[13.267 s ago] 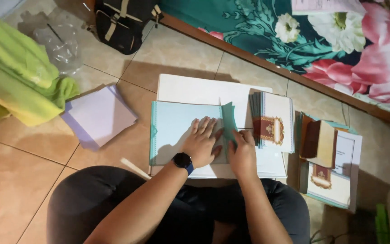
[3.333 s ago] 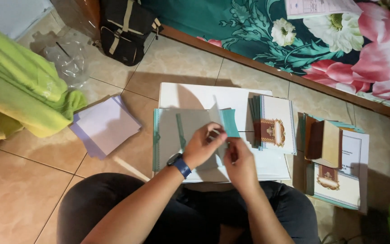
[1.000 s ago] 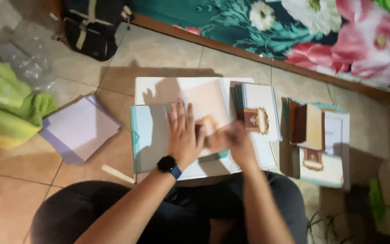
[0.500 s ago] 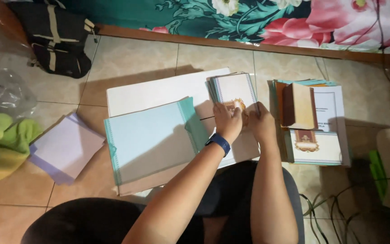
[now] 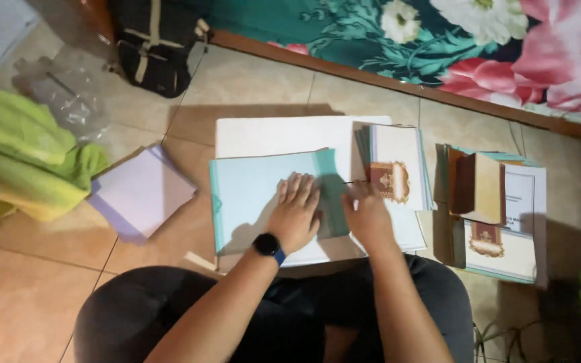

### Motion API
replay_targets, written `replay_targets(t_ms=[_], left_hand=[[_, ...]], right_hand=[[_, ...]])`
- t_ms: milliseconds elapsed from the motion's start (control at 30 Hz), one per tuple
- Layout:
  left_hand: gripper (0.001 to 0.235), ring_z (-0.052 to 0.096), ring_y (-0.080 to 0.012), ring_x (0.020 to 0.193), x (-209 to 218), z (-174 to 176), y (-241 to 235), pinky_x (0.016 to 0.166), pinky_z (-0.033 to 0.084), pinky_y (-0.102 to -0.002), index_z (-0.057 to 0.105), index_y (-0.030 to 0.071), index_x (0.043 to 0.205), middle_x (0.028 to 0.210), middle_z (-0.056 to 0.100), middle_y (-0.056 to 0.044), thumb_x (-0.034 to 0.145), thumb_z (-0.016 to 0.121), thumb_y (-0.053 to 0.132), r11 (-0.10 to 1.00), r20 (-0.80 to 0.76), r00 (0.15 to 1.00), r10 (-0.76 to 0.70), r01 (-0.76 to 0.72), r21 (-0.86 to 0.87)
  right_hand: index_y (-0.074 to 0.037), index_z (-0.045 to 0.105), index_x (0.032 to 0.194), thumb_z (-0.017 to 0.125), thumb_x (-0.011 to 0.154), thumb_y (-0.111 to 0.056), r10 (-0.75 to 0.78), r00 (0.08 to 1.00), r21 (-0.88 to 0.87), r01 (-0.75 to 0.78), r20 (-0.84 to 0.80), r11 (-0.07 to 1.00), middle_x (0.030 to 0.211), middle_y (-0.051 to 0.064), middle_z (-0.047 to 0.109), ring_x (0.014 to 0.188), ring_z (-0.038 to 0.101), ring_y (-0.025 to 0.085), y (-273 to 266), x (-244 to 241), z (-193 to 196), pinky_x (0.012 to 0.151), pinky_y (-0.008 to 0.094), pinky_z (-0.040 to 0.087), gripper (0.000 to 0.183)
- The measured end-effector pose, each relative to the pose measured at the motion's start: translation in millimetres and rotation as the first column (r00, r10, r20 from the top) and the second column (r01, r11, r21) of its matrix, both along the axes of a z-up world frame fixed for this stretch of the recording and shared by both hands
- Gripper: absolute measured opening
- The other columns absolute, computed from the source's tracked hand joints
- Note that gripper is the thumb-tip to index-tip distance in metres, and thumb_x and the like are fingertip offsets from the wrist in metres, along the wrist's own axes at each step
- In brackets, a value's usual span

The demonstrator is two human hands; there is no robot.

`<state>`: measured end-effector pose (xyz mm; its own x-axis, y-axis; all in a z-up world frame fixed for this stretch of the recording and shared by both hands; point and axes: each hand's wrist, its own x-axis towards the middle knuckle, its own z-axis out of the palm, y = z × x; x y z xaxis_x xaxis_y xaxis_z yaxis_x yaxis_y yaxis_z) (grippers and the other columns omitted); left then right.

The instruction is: The person is folding light blue paper folders, pressing the creases with a wiping hand motion, and stacking them neatly on a white surface.

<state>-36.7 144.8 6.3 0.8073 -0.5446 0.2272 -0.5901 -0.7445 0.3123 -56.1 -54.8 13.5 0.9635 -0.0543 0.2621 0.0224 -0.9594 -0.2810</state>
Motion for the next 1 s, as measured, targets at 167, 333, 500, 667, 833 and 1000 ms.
replay_targets(t_ms=[167,333,500,667,833,1000], left_hand=[[0.068,0.018,-0.0380,0.155,3,18,5,0.126,0.009,-0.056,0.035,0.011,0.157,0.167,0.025,-0.017,0.095,0.052,0.034,0.988,-0.209,0.978,0.000,0.032,0.149],[0.063,0.018,-0.0336,0.156,7,24,8,0.127,0.012,-0.051,0.039,0.005,0.153,0.168,0.023,-0.015,0.094,0.046,0.024,0.972,-0.287,0.958,0.004,0.063,0.225],[0.084,0.016,-0.0436,0.154,5,19,8,0.125,0.017,-0.054,0.014,0.009,0.164,0.168,0.018,-0.021,0.089,0.052,0.013,1.000,-0.225,0.974,-0.003,0.009,0.026],[0.072,0.009,-0.0383,0.157,5,18,6,0.127,0.007,-0.054,0.025,0.008,0.161,0.171,0.016,-0.011,0.093,0.048,0.022,0.994,-0.302,0.952,0.056,-0.026,0.102],[0.061,0.020,-0.0351,0.155,4,36,12,0.126,0.006,-0.053,0.018,0.006,0.162,0.167,0.027,-0.013,0.104,0.023,0.024,0.995,-0.326,0.943,0.065,-0.037,0.092],[0.059,0.022,-0.0344,0.155,2,38,12,0.126,0.007,-0.053,0.020,0.010,0.163,0.166,0.031,-0.012,0.107,0.020,0.028,0.997,-0.321,0.944,0.072,-0.057,0.055]], right_hand=[[0.008,0.045,0.147,0.061,0.094,-0.037,-0.005,0.983,-0.142,-0.022,-0.182,0.990,0.140,0.030,0.055,0.126,0.058,0.045,25,-3,-23,0.100,0.051,0.052,0.071],[0.004,0.045,0.150,0.055,0.095,-0.021,0.052,0.984,-0.179,-0.083,-0.168,0.980,0.150,0.027,0.050,0.136,0.051,0.044,47,-11,15,0.100,0.054,0.051,0.061],[-0.013,0.074,0.115,0.062,0.096,-0.018,0.239,0.969,0.069,-0.235,-0.062,0.970,0.116,0.005,0.074,0.107,0.070,0.029,54,-14,28,0.092,0.038,0.055,0.023],[-0.012,0.076,0.111,0.063,0.097,-0.020,0.217,0.967,0.144,-0.197,-0.135,0.970,0.111,0.007,0.076,0.103,0.071,0.030,49,-14,36,0.088,0.039,0.057,0.022],[-0.005,0.069,0.125,0.071,0.091,-0.022,0.208,0.965,0.254,-0.164,-0.159,0.953,0.114,0.020,0.072,0.106,0.069,0.043,60,-20,62,0.089,0.051,0.056,0.038],[-0.007,0.068,0.128,0.073,0.090,-0.030,0.154,0.964,0.284,-0.089,-0.216,0.955,0.112,0.016,0.074,0.105,0.071,0.038,54,-16,55,0.091,0.047,0.057,0.044]])
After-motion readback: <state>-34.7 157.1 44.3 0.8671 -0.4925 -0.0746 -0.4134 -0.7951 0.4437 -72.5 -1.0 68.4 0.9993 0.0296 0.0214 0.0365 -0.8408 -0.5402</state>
